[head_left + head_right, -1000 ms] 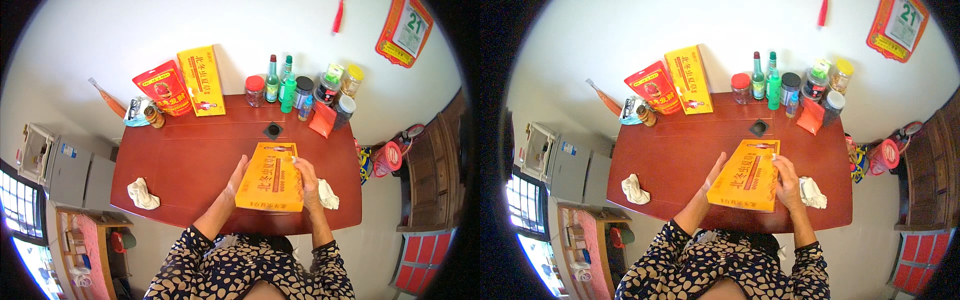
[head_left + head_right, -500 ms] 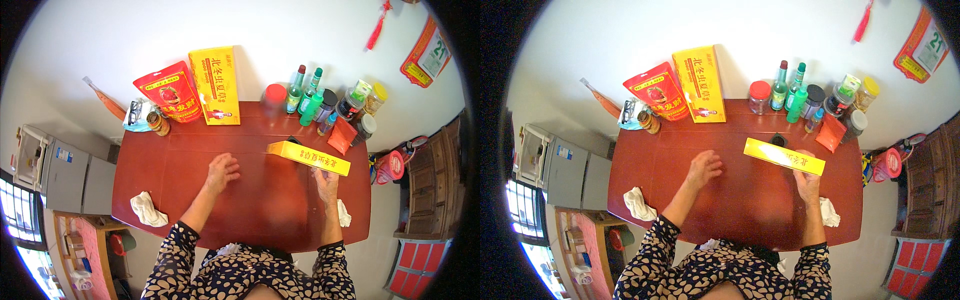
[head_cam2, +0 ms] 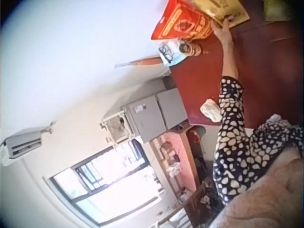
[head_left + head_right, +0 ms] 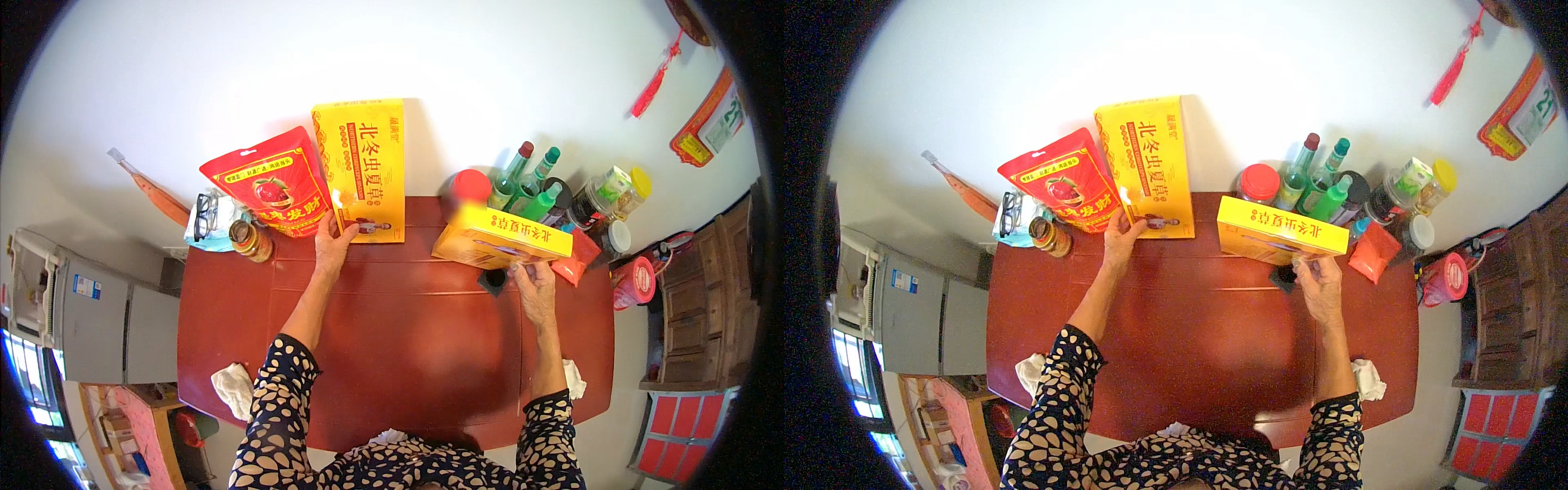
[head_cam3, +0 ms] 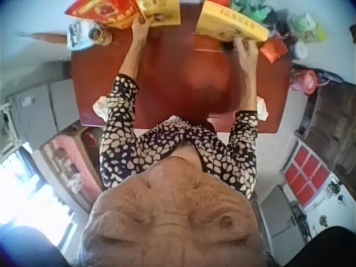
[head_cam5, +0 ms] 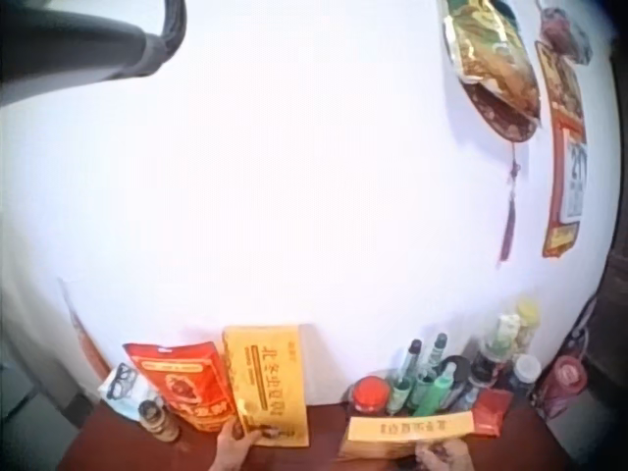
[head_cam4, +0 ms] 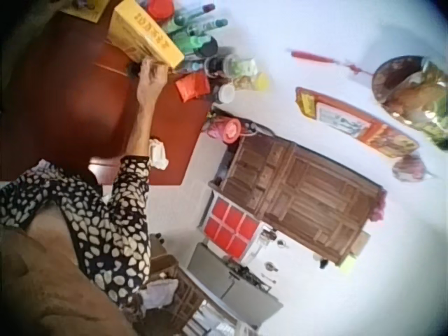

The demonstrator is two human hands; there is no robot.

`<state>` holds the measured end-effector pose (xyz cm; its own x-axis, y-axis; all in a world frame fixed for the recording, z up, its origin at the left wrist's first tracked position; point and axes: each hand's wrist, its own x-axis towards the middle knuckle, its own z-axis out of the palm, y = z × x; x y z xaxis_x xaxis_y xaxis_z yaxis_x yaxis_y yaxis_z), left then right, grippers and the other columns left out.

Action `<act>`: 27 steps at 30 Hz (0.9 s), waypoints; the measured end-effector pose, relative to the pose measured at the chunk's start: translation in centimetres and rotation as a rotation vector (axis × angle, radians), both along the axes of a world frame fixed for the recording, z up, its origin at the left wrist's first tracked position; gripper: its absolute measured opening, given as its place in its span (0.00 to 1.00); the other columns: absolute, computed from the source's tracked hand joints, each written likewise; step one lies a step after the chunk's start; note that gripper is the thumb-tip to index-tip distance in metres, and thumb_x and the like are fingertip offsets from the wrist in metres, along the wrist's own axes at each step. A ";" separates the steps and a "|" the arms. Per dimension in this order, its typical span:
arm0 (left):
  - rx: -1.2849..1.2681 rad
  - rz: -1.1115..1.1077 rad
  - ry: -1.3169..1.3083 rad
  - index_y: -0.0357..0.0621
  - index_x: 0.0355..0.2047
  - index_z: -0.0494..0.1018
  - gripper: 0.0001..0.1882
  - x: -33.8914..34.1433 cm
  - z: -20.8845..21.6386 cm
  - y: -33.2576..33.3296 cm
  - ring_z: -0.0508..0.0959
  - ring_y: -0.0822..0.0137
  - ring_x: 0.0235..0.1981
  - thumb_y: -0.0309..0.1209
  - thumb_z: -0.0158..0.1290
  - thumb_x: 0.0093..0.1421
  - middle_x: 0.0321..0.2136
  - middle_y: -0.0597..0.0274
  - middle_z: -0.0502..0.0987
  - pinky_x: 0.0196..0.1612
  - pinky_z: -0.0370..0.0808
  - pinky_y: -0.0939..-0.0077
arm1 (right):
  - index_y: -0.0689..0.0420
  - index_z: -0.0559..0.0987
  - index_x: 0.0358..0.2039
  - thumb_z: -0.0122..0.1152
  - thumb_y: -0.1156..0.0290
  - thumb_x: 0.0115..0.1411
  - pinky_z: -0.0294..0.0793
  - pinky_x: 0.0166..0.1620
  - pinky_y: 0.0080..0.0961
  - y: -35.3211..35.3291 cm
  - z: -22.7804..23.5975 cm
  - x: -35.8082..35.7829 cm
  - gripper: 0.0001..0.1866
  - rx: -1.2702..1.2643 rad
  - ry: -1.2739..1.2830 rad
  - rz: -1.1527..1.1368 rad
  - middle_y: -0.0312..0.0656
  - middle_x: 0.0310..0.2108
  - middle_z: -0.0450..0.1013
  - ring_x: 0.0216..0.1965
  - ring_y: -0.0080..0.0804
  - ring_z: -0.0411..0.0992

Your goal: The person wipes the surface of two yellow rectangular boxes with a white cloth on a red table. They handle the boxes one at a time, turning them over to clean all sides, and briefly move between rooms while continuing the wiping action.

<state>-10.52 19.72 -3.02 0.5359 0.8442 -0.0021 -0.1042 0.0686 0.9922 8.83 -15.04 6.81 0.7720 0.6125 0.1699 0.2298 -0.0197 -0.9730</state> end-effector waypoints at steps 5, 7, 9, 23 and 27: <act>0.001 -0.117 -0.147 0.34 0.53 0.65 0.27 1.8 2.7 0.0 0.78 0.69 0.42 0.21 0.62 0.54 0.43 0.57 0.78 0.47 0.77 0.75 | 0.61 0.73 0.45 0.56 0.74 0.63 0.71 0.31 0.17 1.4 0.4 0.8 0.10 0.003 -0.009 -0.005 0.33 0.37 0.70 0.30 0.18 0.68; -0.022 -0.144 -0.199 0.34 0.50 0.65 0.25 2.3 3.7 0.0 0.80 0.68 0.40 0.20 0.62 0.54 0.41 0.56 0.79 0.44 0.79 0.75 | 0.60 0.72 0.48 0.56 0.73 0.64 0.71 0.30 0.17 1.6 0.8 1.6 0.12 -0.020 -0.028 0.004 0.33 0.35 0.70 0.29 0.18 0.68; -0.034 -0.174 -0.191 0.35 0.50 0.66 0.24 2.6 4.0 0.4 0.80 0.67 0.40 0.20 0.62 0.54 0.41 0.56 0.79 0.44 0.80 0.74 | 0.59 0.72 0.49 0.55 0.72 0.64 0.70 0.30 0.17 1.8 1.4 2.0 0.13 -0.054 -0.024 0.012 0.33 0.33 0.70 0.29 0.18 0.68; 0.055 -0.013 -0.199 0.37 0.49 0.68 0.23 -1.1 3.6 -3.5 0.78 0.69 0.42 0.17 0.62 0.53 0.42 0.60 0.78 0.47 0.77 0.74 | 0.58 0.71 0.51 0.54 0.67 0.64 0.72 0.25 0.20 7.1 2.6 5.5 0.16 -0.193 -0.128 0.033 0.37 0.34 0.71 0.27 0.21 0.70; 0.023 -0.063 -0.200 0.38 0.48 0.69 0.23 -2.8 5.3 -4.9 0.78 0.70 0.42 0.20 0.63 0.53 0.42 0.60 0.78 0.48 0.78 0.74 | 0.59 0.71 0.52 0.53 0.69 0.64 0.76 0.32 0.28 8.8 3.0 5.9 0.17 -0.206 -0.170 -0.002 0.46 0.41 0.73 0.34 0.33 0.74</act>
